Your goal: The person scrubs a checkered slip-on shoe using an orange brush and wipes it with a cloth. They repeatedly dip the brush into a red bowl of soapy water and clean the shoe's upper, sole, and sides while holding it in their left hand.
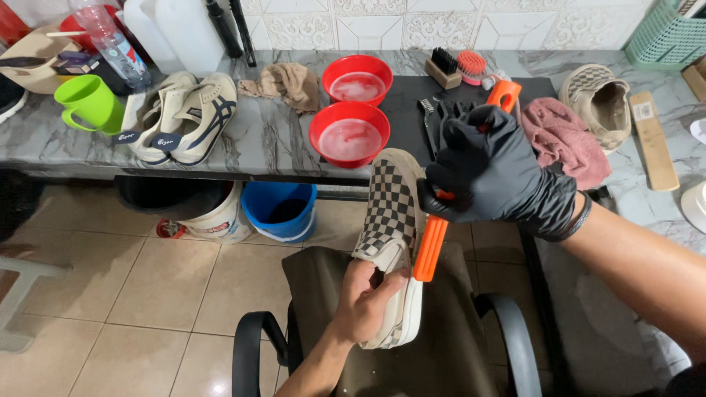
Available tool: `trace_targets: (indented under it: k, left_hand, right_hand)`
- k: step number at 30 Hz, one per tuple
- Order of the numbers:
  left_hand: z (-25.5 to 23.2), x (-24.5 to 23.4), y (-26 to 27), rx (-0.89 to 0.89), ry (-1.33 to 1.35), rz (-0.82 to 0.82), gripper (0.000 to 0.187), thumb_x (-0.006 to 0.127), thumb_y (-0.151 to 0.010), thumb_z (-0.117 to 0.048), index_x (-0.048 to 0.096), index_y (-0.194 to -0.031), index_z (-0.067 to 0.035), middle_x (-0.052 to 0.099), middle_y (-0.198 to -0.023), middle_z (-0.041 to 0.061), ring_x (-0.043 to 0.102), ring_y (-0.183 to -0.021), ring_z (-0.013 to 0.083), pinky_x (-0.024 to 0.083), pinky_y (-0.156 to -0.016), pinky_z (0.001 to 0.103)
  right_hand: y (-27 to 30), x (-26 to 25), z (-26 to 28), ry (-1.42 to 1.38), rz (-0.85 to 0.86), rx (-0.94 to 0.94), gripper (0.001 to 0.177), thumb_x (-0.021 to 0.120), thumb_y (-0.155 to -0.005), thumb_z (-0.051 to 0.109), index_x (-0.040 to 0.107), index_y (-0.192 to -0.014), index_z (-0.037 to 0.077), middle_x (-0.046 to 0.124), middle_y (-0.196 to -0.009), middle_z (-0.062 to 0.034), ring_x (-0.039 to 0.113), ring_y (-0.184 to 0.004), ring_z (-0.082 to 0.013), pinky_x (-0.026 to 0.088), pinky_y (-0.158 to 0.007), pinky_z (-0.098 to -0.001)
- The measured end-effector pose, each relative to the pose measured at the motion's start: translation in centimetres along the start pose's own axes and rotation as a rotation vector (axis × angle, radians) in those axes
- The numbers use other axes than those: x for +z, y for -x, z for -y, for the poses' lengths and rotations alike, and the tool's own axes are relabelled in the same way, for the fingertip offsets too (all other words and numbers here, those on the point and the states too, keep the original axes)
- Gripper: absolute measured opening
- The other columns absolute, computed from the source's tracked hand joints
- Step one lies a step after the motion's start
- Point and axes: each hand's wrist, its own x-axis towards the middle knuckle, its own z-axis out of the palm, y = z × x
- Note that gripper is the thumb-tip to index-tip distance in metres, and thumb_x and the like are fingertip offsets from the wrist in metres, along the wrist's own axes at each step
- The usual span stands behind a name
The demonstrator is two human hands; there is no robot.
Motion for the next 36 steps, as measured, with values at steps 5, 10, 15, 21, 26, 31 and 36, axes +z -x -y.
trace_targets:
  k: [5, 10, 15, 21, 26, 31, 36]
  left_hand:
    - [1.2, -0.5, 0.4, -0.128, 0.135, -0.046, 0.016, 0.066, -0.096, -0.019, 0.068, -0.097, -0.003, 0.069, -0.088, 0.006, 0.064, -0.082, 0.0179, 0.053, -0.074, 0.031]
    - [1.6, -0.4, 0.1, -0.139, 0.089, -0.066, 0.015, 0.064, -0.096, -0.015, 0.060, -0.083, -0.007, 0.060, -0.079, 0.002, 0.056, -0.076, 0.0142, 0.046, -0.070, 0.030]
    - [1.1, 0.1, -0.5, -0.079, 0.142, -0.039, 0.025, 0.060, -0.097, -0.013, 0.070, -0.114, 0.002, 0.073, -0.111, 0.010, 0.067, -0.107, 0.0193, 0.052, -0.097, 0.032]
    - [3.9, -0.2, 0.1, -0.229, 0.322, -0.197, 0.024, 0.065, -0.098, -0.028, 0.066, -0.093, -0.005, 0.067, -0.085, 0.003, 0.063, -0.079, 0.0153, 0.051, -0.071, 0.029]
    - [5.8, -0.7, 0.4, -0.368, 0.348, -0.304, 0.027, 0.065, -0.100, -0.030, 0.063, -0.084, -0.009, 0.053, -0.061, -0.002, 0.053, -0.054, 0.0123, 0.042, -0.048, 0.029]
    - [3.5, 0.1, -0.3, -0.271, 0.246, -0.381, 0.027, 0.061, -0.104, -0.022, 0.065, -0.083, -0.007, 0.053, -0.073, -0.001, 0.051, -0.071, 0.0111, 0.045, -0.069, 0.026]
    - [5.8, -0.4, 0.1, -0.199, 0.163, -0.391, 0.032, 0.059, -0.107, -0.019, 0.059, -0.077, -0.010, 0.044, -0.072, -0.004, 0.041, -0.071, 0.0073, 0.038, -0.070, 0.024]
  right_hand:
    - [0.9, 0.4, -1.3, 0.042, 0.010, 0.141, 0.038, 0.065, -0.086, 0.026, 0.042, -0.056, 0.024, 0.037, -0.054, 0.0056, 0.049, -0.071, -0.0265, 0.032, -0.078, -0.0446]
    - [1.4, 1.3, -1.4, 0.011, -0.013, 0.041, 0.042, 0.066, -0.094, 0.022, 0.041, -0.061, 0.017, 0.040, -0.057, 0.0012, 0.048, -0.072, -0.0297, 0.033, -0.069, -0.0443]
    - [0.9, 1.0, 0.3, -0.003, -0.030, 0.005, 0.037, 0.061, -0.097, 0.022, 0.044, -0.064, 0.020, 0.041, -0.062, -0.0007, 0.048, -0.074, -0.0314, 0.038, -0.070, -0.0452]
    - [2.3, 1.8, -0.4, 0.050, -0.027, 0.193, 0.036, 0.071, -0.091, 0.021, 0.052, -0.061, 0.019, 0.047, -0.055, 0.0074, 0.049, -0.072, -0.0276, 0.031, -0.075, -0.0455]
    - [3.1, 2.4, 0.4, -0.214, -0.036, 0.193, 0.036, 0.068, -0.092, 0.028, 0.053, -0.062, 0.016, 0.041, -0.062, -0.0025, 0.047, -0.069, -0.0297, 0.032, -0.063, -0.0470]
    - [4.8, 4.4, 3.3, -0.165, -0.071, 0.236, 0.031, 0.069, -0.083, 0.033, 0.053, -0.059, 0.021, 0.044, -0.061, 0.0000, 0.048, -0.072, -0.0281, 0.034, -0.075, -0.0472]
    - [8.3, 7.8, 1.8, -0.256, -0.138, 0.158, 0.031, 0.064, -0.087, 0.053, 0.069, -0.073, 0.026, 0.063, -0.072, 0.0040, 0.063, -0.091, -0.0282, 0.045, -0.084, -0.0479]
